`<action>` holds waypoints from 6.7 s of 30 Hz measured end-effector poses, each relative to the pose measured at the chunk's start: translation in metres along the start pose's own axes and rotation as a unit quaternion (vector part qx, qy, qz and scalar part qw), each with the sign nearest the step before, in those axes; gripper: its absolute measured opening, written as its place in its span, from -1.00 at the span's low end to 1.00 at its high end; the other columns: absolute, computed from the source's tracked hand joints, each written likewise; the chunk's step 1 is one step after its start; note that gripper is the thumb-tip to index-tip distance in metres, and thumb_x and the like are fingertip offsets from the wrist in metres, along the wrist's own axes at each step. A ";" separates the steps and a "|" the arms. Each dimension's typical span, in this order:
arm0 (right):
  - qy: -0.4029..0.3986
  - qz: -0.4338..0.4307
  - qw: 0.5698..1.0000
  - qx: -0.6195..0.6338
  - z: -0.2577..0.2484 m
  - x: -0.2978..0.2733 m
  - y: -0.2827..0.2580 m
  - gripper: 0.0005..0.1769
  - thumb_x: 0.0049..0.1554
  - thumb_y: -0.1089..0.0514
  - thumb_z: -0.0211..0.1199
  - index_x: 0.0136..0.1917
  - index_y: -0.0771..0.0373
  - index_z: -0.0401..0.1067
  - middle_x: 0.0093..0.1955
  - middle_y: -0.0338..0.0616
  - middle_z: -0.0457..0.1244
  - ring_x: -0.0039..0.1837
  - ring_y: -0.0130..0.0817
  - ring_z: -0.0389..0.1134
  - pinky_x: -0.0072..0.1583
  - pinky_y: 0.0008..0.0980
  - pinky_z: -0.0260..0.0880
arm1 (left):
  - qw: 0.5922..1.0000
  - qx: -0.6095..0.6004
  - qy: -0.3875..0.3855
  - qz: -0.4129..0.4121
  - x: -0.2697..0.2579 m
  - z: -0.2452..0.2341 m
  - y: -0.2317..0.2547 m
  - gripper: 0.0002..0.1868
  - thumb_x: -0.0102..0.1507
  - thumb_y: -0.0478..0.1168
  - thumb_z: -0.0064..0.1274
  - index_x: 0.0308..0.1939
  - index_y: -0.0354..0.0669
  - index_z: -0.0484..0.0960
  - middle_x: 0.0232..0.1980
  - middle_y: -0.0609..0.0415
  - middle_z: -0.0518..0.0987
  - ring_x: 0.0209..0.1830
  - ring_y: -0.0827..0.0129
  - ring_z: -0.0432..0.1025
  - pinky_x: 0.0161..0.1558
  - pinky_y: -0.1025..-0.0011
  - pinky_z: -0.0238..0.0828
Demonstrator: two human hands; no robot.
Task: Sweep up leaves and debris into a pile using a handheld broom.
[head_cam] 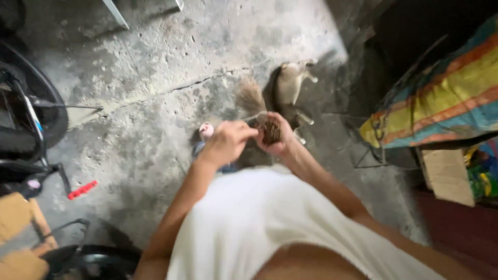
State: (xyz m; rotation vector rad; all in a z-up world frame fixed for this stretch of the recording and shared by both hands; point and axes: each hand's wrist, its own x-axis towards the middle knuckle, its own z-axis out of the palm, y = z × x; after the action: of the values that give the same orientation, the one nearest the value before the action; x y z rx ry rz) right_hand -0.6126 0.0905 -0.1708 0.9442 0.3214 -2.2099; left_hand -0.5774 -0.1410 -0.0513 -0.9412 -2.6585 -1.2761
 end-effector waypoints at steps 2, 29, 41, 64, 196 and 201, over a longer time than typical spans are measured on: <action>-0.014 0.012 0.999 0.030 0.028 0.029 -0.013 -0.66 0.11 -0.08 0.28 -0.19 0.26 0.49 -0.28 -0.08 0.36 -0.24 -0.26 0.40 -0.22 -0.33 0.49 | 0.997 0.051 -0.040 -0.041 0.034 -0.034 -0.039 -0.71 0.20 -0.32 0.14 -0.01 0.06 0.72 -0.04 0.11 0.61 -0.02 0.06 0.48 0.05 0.15 0.38; 0.108 -0.156 0.969 0.157 0.289 0.314 -0.367 -0.79 0.09 0.03 0.33 -0.19 0.17 0.40 -0.31 -0.12 0.32 -0.26 -0.23 0.39 -0.21 -0.31 0.51 | 0.987 0.008 -0.153 0.049 0.510 -0.204 -0.435 -0.76 0.20 -0.29 0.14 -0.06 -0.04 0.71 -0.12 0.03 0.62 -0.12 0.03 0.52 -0.01 0.09 0.43; 0.138 -0.185 0.965 0.122 0.419 0.494 -0.446 -0.79 0.05 -0.03 0.36 -0.20 0.08 0.40 -0.33 -0.19 0.27 -0.32 -0.28 0.32 -0.30 -0.26 0.33 | 0.922 0.013 -0.327 0.208 0.734 -0.235 -0.583 -0.76 0.17 -0.28 0.14 -0.09 0.02 0.71 -0.20 0.05 0.62 -0.20 0.07 0.54 -0.13 0.11 0.47; 0.385 -0.340 0.766 0.387 0.302 0.559 -0.453 -0.84 0.06 0.10 0.37 -0.17 0.17 0.43 -0.27 -0.13 0.29 -0.30 -0.23 0.34 -0.27 -0.19 0.38 | 0.847 -0.004 -0.454 0.276 0.884 -0.234 -0.683 -0.71 0.15 -0.34 0.13 -0.05 -0.04 0.72 -0.13 0.02 0.63 -0.14 0.06 0.54 -0.09 0.16 0.48; 0.446 -0.366 0.629 0.521 0.055 0.370 -0.887 -0.75 0.07 0.06 0.31 0.00 -0.18 0.36 -0.19 -0.05 0.33 -0.33 -0.16 0.33 -0.36 -0.14 0.34 | 0.596 0.055 -0.645 0.475 1.285 0.315 -0.360 -0.65 0.26 -0.26 -0.01 0.08 0.10 0.70 -0.01 0.09 0.64 0.05 0.14 0.52 0.12 0.12 0.39; 0.327 -0.281 0.610 0.665 0.096 0.445 -0.796 -0.79 0.08 -0.08 0.29 -0.07 -0.01 0.42 -0.24 -0.15 0.29 -0.32 -0.13 0.31 -0.35 -0.18 0.23 | 0.562 0.044 -0.643 0.518 1.299 0.316 -0.365 -0.66 0.23 -0.26 0.02 0.06 0.07 0.71 -0.05 0.05 0.64 -0.02 0.12 0.53 0.09 0.09 0.40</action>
State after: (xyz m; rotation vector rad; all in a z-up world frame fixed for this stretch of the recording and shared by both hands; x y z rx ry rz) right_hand -1.4298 0.3945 -0.4536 2.7760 -1.0864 -2.3087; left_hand -1.7661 0.5670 -0.1364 -3.4985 -1.4227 0.0528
